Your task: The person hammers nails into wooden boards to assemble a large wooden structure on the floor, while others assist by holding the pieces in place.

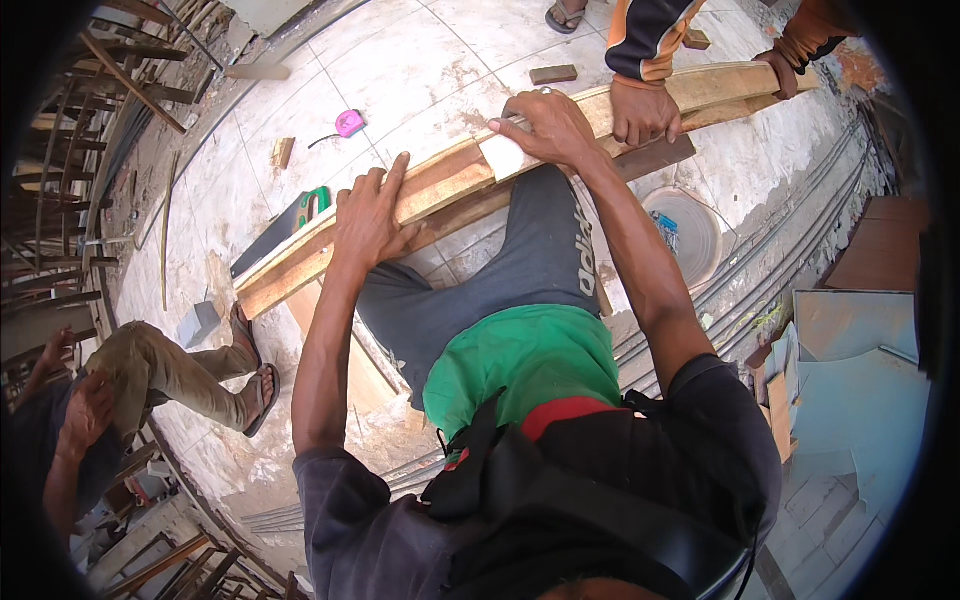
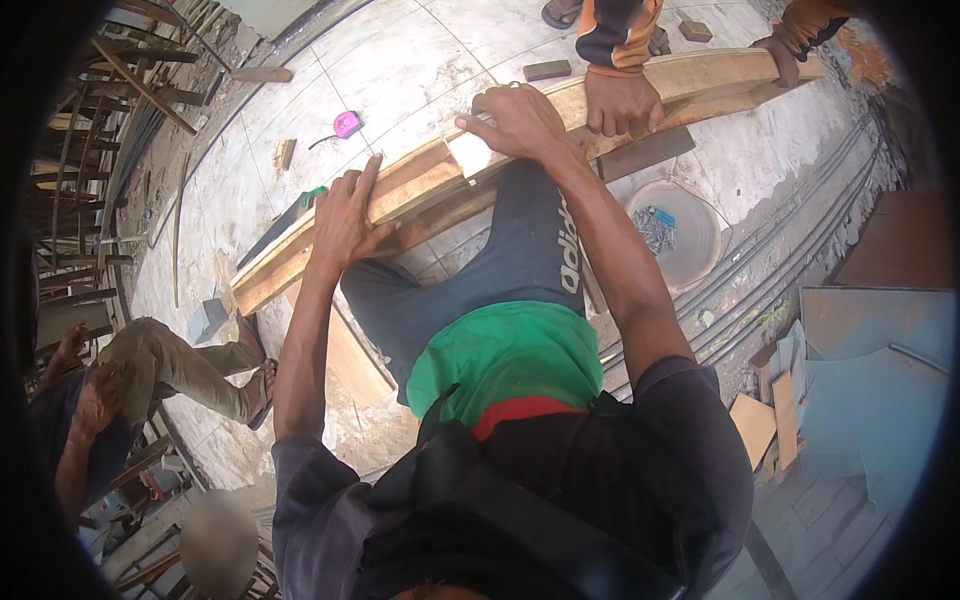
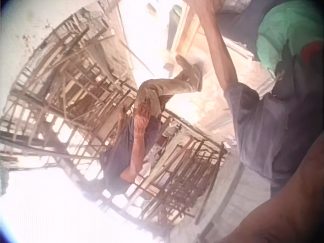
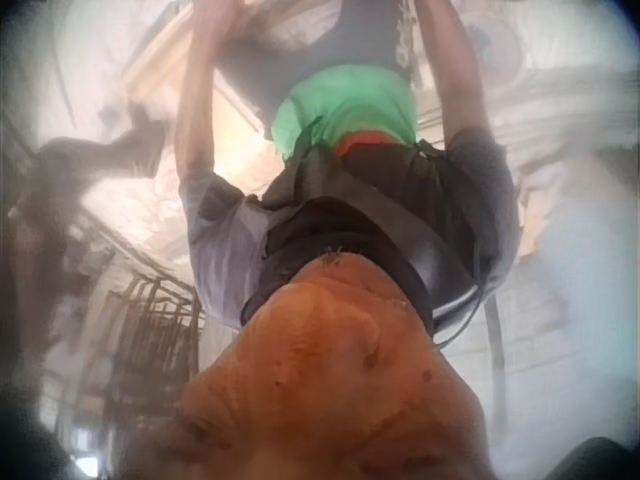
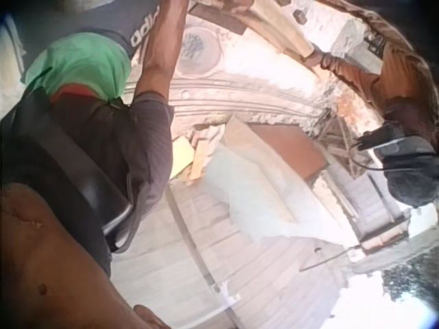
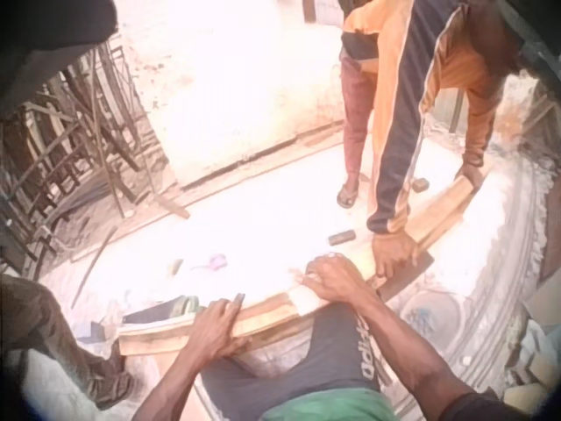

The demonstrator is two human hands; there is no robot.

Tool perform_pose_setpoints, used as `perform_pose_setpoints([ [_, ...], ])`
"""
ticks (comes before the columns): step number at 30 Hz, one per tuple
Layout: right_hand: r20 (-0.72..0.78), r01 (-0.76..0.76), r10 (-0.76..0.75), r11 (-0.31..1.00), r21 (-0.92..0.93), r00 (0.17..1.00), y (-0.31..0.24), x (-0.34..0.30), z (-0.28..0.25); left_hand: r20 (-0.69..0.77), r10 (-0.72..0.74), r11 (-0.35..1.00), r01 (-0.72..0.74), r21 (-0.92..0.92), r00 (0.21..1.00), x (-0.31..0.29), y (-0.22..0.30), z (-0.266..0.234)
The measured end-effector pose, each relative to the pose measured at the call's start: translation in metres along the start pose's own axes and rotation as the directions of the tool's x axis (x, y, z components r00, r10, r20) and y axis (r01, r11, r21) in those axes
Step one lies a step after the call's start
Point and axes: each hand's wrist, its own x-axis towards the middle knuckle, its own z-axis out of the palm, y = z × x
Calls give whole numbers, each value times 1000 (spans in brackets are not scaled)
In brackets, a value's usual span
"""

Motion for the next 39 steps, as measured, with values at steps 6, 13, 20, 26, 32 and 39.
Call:
perform_pose_setpoints([
  [6, 37, -58, 58, 998, -3, 998, -6, 3, 1, -53, -10, 1000, 10, 1, 999, -4, -5, 8],
  [13, 62, -57, 57, 998, 0, 996, -12, 4, -2, -143, 58, 994, -70, -82, 988, -9, -17, 15],
  [20, 45, -37, 36, 999, 17, 998, -7, 5, 3, -175, 71, 985, -97, -145, 982, -6, -15, 15],
  [26, 32, -58, 58, 998, 14, 998, -6, 5, 1, -153, 116, 985, -134, -109, 981, 3, -12, 7],
  [32, 74, 5, 10, 979, -203, 997, -10, 5, 4, -44, 96, 994, -98, -55, 994, 9, -7, 3],
  [39, 105, 54, -35, 982, -182, 994, -17, 16, 7, 169, 51, 995, -37, -89, 984, 15, -14, -7],
])
